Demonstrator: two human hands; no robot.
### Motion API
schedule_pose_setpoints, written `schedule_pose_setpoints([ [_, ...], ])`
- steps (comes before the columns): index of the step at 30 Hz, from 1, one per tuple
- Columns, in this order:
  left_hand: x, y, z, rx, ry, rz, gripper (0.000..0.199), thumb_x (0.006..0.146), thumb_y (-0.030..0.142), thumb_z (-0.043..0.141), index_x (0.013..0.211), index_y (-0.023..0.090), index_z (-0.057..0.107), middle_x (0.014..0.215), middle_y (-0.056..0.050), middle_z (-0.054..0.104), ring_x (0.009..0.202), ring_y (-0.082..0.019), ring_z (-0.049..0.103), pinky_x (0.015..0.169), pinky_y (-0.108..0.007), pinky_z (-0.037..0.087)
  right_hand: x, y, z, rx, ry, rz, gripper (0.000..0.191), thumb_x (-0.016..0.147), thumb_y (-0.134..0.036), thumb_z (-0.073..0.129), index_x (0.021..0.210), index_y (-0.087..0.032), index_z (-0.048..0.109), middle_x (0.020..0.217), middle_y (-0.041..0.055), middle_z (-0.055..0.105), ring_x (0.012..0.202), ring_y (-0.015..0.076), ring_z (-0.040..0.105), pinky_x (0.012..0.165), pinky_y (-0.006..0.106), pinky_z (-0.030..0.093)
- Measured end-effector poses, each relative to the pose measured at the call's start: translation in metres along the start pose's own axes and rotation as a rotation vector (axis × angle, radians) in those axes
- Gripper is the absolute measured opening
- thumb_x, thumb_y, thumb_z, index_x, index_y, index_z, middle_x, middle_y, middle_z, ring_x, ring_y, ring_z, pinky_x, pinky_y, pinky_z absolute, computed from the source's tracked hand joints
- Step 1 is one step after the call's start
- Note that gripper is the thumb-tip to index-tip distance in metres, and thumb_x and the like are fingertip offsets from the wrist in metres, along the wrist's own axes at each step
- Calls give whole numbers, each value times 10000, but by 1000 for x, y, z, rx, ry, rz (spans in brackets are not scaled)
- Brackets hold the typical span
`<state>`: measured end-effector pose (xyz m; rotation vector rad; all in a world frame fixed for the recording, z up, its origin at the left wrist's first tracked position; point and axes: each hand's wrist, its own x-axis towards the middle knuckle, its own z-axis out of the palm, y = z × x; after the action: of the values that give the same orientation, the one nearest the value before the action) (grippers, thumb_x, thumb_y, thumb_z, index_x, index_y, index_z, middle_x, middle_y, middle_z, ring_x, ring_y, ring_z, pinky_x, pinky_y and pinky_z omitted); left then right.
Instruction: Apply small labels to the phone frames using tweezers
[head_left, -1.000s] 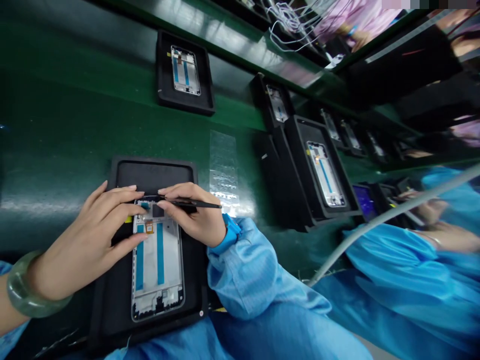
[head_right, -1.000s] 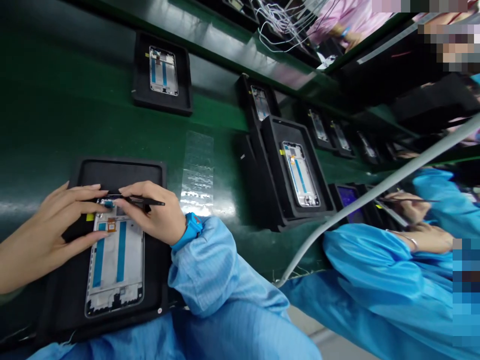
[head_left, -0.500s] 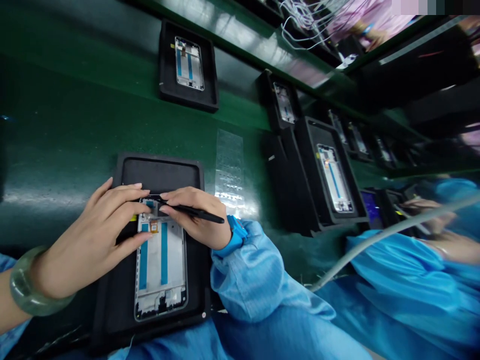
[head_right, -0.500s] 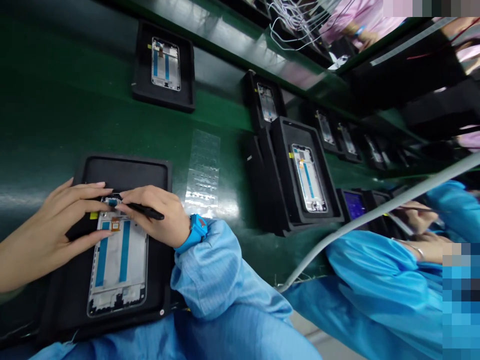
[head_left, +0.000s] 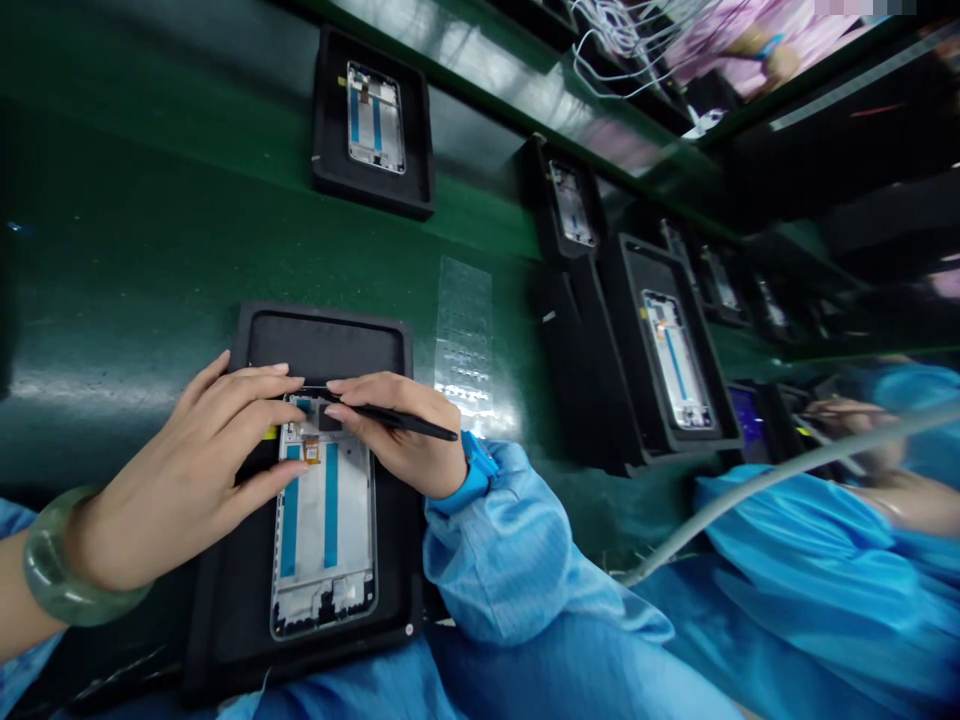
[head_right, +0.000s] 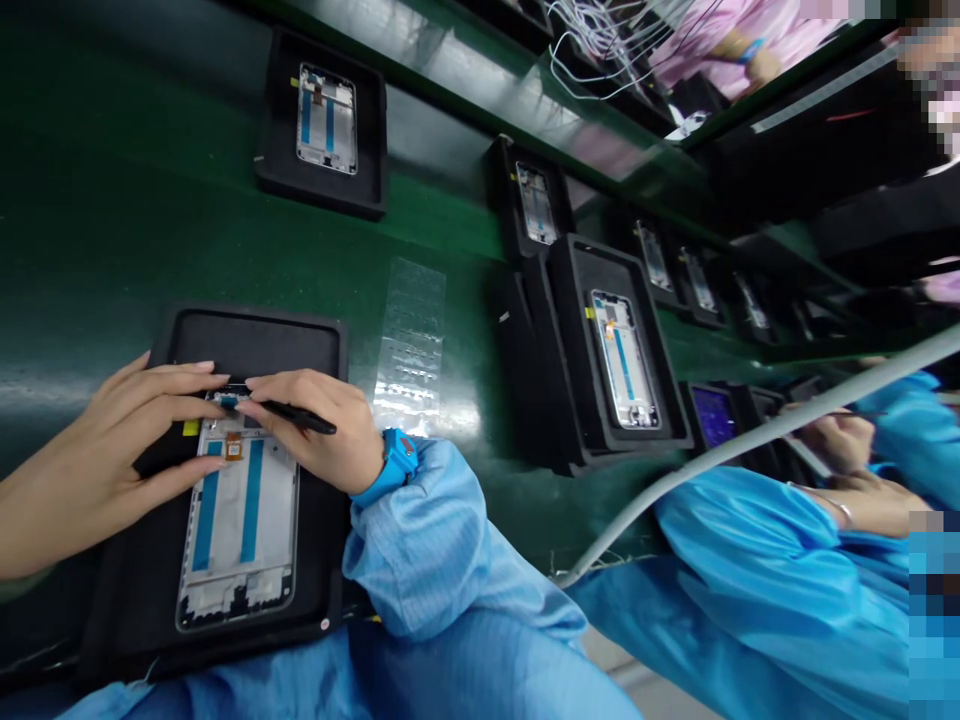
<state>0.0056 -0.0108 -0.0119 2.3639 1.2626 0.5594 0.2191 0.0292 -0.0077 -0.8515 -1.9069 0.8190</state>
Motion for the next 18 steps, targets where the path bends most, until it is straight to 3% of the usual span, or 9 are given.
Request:
schedule_pose_setpoints([
  [8,10,-3,0,-91,108,-27,210,895,337,523,1081,247,485,1177,-32,625,1197,-192,523,1142,-470,244,6,-3,-4,124,64,281,139,764,-245,720,845,-192,620,852,30,720,820,160,709,742,284,591],
  [18,14,-7,2,-78,149,-55,257,888,383,524,1096,237,485,1117,-48,659,1086,-201,603,1118,-508,280,2,-1,-2,-57,11,157,117,793,-244,689,869,-200,613,864,34,707,803,147,698,722,268,580],
])
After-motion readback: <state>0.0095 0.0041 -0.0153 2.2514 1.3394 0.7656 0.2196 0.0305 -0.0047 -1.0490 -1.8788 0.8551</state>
